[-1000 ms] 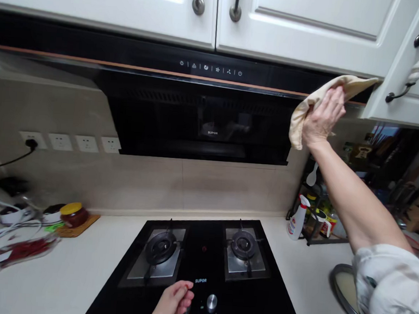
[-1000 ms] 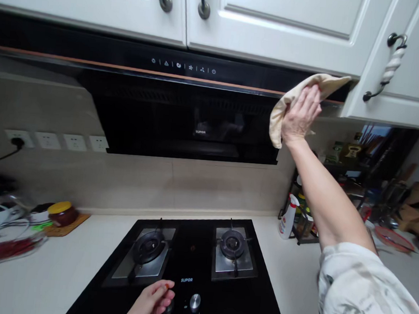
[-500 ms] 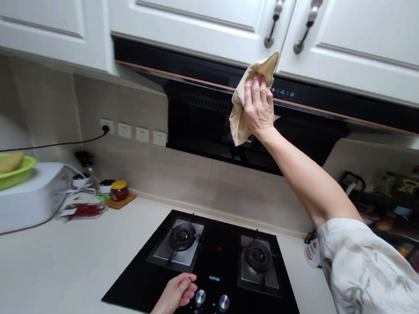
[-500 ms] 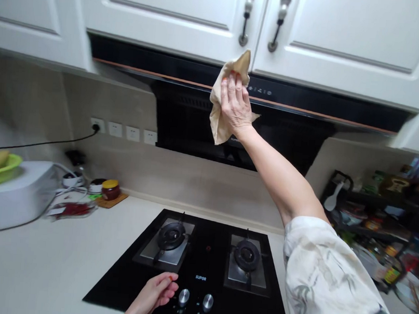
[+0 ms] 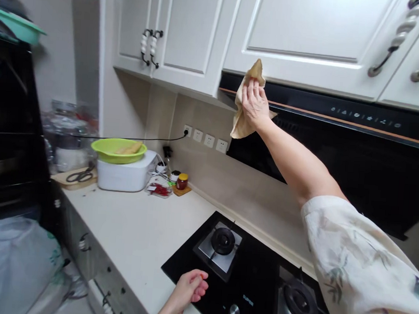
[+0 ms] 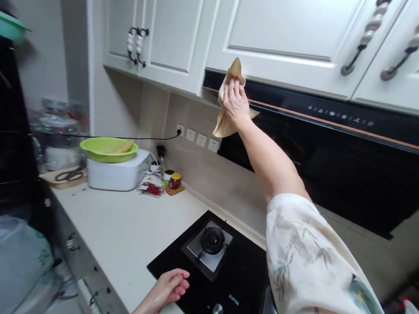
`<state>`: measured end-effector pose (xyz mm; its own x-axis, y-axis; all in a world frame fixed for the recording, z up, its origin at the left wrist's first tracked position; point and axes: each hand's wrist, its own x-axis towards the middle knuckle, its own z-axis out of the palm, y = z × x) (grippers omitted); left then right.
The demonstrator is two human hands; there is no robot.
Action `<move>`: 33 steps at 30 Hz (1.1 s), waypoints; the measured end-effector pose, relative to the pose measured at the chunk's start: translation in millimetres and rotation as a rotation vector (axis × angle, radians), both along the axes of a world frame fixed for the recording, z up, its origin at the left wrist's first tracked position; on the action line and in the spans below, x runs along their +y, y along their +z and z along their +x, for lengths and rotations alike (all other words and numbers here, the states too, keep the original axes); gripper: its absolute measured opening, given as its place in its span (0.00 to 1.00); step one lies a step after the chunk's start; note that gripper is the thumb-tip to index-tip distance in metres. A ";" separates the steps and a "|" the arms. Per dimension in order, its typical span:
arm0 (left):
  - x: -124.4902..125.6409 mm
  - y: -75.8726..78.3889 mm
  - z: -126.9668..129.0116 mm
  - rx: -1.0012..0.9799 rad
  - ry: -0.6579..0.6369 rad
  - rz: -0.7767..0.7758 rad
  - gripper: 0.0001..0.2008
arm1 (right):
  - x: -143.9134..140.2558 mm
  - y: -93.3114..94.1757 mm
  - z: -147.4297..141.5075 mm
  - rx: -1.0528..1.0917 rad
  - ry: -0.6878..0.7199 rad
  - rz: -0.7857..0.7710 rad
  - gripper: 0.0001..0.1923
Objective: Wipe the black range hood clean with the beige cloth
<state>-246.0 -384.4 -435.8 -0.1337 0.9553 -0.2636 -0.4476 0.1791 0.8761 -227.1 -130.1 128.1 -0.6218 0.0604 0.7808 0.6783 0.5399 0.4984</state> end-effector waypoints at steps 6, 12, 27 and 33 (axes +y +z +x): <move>-7.5 -39.2 -15.9 -0.062 0.142 -0.036 0.32 | 2.1 -3.7 -76.4 -0.052 0.061 -0.027 0.33; -0.9 -62.9 -15.6 -0.061 0.163 -0.105 0.33 | 0.5 -7.7 -75.0 -0.181 0.023 -0.102 0.33; 44.7 -15.4 23.4 -0.025 -0.184 -0.069 0.30 | -20.2 -19.9 165.0 -0.141 -0.152 0.060 0.33; 49.6 -6.1 47.2 0.025 -0.279 -0.081 0.31 | -27.3 -34.6 311.4 0.111 -0.319 0.152 0.34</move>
<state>-198.9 -334.8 -441.9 0.1239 0.9321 -0.3403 -0.3496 0.3620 0.8642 84.3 -157.4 93.5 -0.5018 0.1156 0.8573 0.8548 0.2179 0.4710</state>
